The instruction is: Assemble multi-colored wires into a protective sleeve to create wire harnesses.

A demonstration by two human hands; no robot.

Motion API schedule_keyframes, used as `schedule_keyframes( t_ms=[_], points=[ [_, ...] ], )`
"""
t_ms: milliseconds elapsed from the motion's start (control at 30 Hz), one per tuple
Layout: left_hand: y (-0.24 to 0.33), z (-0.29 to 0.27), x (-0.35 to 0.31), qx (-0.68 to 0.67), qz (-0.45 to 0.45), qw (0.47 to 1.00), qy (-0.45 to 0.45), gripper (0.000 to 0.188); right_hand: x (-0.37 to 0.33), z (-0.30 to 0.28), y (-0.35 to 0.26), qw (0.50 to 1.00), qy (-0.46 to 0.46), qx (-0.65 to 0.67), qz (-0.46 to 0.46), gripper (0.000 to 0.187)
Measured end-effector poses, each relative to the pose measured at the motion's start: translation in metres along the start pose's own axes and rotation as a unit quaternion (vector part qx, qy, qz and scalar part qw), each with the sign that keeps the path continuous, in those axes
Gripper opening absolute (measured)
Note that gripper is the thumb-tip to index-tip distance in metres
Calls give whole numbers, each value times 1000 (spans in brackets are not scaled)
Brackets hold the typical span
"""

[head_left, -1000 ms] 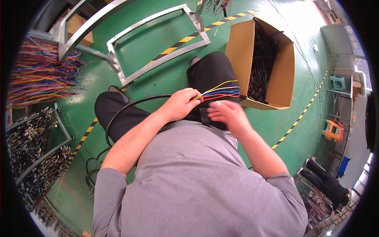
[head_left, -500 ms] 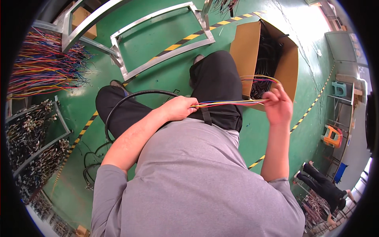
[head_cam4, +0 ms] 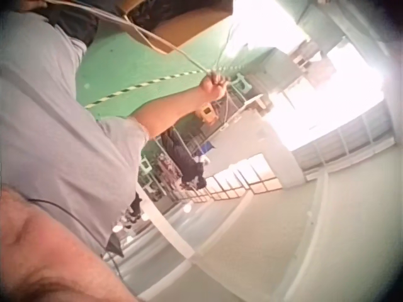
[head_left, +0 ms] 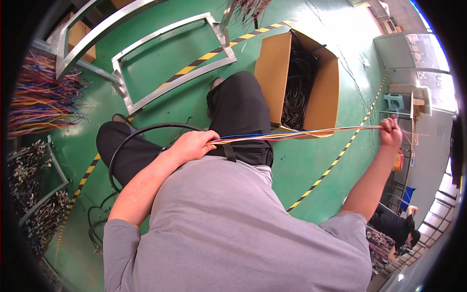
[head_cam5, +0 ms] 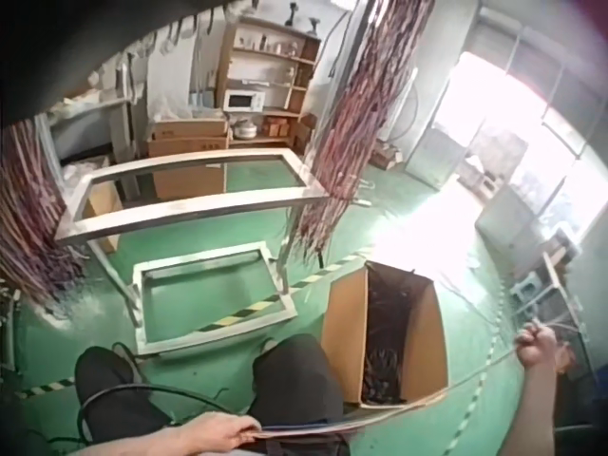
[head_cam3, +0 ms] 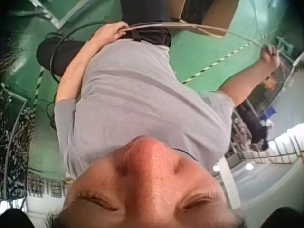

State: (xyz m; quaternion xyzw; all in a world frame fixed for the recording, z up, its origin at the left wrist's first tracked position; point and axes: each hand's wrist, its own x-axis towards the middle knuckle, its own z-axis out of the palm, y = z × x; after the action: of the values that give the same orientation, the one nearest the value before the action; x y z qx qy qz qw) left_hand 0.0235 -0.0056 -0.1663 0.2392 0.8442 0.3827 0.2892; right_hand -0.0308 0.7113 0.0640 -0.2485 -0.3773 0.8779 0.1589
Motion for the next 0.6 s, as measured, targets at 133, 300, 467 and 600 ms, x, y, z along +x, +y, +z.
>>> schedule_keyframes(
  t_ms=[133,300,467,600],
  points=[
    [15,-25,-4,-189,18,981,-36,49,32,-17,-77,997,-30,-38,-60,26],
    [3,-31,-9,-333,-16,941,-52,29,75,-15,-123,994,-86,-44,-40,29],
    [-1,-42,-22,-403,-106,908,-48,22,98,13,-115,995,-27,-69,-66,20],
    [-5,-41,-16,-449,-115,885,-53,23,112,28,-154,994,-51,-43,-90,14]
  ],
)
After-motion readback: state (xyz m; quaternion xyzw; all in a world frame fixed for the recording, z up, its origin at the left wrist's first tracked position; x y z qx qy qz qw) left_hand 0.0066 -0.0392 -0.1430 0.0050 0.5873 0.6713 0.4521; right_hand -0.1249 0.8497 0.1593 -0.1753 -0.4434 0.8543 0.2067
